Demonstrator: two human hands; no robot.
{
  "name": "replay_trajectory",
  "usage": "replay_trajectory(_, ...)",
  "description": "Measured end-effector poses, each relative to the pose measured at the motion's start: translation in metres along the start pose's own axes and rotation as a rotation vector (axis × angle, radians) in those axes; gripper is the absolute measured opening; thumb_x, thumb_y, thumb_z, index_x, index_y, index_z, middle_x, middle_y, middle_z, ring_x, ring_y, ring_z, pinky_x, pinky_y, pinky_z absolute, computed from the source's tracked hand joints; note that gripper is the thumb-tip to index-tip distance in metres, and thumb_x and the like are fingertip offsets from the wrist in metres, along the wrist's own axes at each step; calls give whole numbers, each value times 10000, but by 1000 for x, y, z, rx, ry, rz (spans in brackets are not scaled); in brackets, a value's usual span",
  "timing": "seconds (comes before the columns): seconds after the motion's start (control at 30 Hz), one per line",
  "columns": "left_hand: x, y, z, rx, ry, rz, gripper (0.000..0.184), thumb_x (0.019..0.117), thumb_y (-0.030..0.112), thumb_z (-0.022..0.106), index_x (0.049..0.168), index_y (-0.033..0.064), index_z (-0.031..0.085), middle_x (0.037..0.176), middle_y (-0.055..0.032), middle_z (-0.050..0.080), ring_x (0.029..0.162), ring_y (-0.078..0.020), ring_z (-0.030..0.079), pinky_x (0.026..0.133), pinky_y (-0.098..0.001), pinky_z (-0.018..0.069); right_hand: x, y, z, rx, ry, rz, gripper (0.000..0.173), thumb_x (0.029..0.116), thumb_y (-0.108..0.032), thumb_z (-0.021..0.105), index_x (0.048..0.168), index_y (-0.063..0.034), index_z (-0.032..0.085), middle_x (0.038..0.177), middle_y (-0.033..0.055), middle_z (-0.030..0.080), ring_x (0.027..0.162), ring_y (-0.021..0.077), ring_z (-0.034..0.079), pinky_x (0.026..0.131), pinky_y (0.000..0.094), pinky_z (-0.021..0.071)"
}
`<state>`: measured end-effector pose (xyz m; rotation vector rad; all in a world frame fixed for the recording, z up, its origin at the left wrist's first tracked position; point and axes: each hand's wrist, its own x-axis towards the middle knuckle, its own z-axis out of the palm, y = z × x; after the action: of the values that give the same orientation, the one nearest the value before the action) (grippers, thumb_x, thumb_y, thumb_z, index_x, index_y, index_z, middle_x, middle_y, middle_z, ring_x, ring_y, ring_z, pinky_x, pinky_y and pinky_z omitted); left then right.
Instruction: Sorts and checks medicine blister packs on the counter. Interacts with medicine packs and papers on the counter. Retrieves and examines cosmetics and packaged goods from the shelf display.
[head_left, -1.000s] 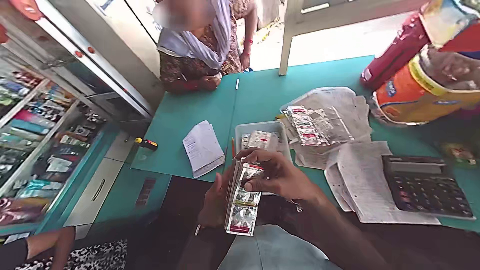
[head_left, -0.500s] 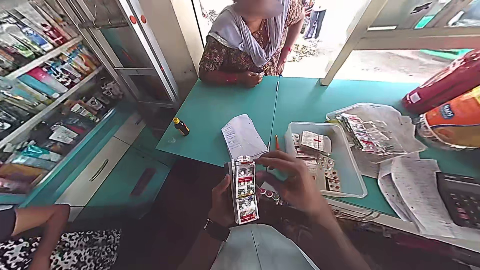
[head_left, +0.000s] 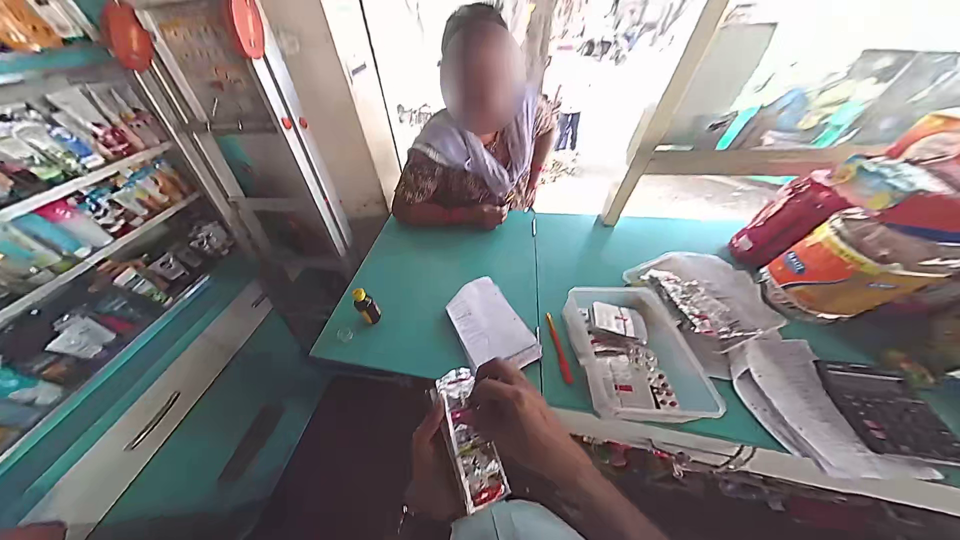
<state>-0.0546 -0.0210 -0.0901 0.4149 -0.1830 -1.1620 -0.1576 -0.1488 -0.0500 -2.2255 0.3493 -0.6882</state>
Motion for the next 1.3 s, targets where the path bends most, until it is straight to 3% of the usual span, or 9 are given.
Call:
replay_trajectory(0.17,-2,-7,-8,41,97,41,344,1000,403,565,1078,115,736,1007,-124,770,940,-210,755,844,-410,625,9,7,-1,33,-197,117,272,895,-256,754,1110,-92,728,1080,123,658,1018,249,630,907,410,525)
replay_trajectory(0.43,3,-16,6,132,186,40,352,901,366,715,1104,79,698,982,-130,760,909,-209,752,814,-408,629,10,10,-27,30,-169,93,301,865,-295,794,1097,-112,732,1065,96,677,996,230,639,872,410,540)
replay_trajectory(0.57,4,-20,8,173,138,73,434,902,382,746,1206,95,632,1027,-112,756,948,-196,748,840,-393,629,-6,19,-36,95,-17,-75,220,824,-268,827,976,-118,774,876,36,651,808,72,599,722,210,515)
replay_trajectory(0.63,10,-17,6,164,18,79,483,919,390,734,1296,112,618,1101,-124,746,1007,-213,738,888,-401,614,-14,27,-39,165,41,-201,92,851,-211,804,864,-126,771,884,24,621,896,46,572,811,166,478)
replay_trajectory(0.73,18,-17,11,193,-101,95,534,918,312,744,1386,134,559,1164,-112,730,1044,-201,725,920,-386,601,-14,34,-49,152,26,-289,68,903,-216,761,876,-153,755,1249,54,653,1222,115,551,1038,249,461)
replay_trajectory(0.8,20,-19,14,225,-119,102,558,907,270,756,1400,126,537,1192,-90,716,1061,-171,713,927,-363,594,-10,36,-52,115,16,-347,84,924,-206,744,877,-137,756,1334,52,664,1322,170,538,1114,318,445)
replay_trajectory(1.0,28,-16,17,302,-90,137,625,915,306,750,1441,106,480,1211,-103,712,1086,-189,710,949,-374,590,-12,42,-51,56,142,-472,71,961,-182,685,900,-159,716,1099,-1,696,1131,140,576,1026,265,433)
replay_trajectory(1.17,38,-18,9,358,-110,146,729,884,305,780,1469,74,412,1273,-86,665,1119,-165,678,955,-355,577,-13,39,-51,98,32,-335,189,946,-208,699,1124,-153,730,997,44,659,975,118,598,886,217,498)
replay_trajectory(1.3,39,-20,2,495,-168,104,699,893,277,764,1466,80,414,1319,-56,634,1151,-145,646,980,-347,551,-6,39,-66,-83,-170,-411,126,987,-167,620,977,-133,741,994,26,758,1018,180,701,913,332,559)
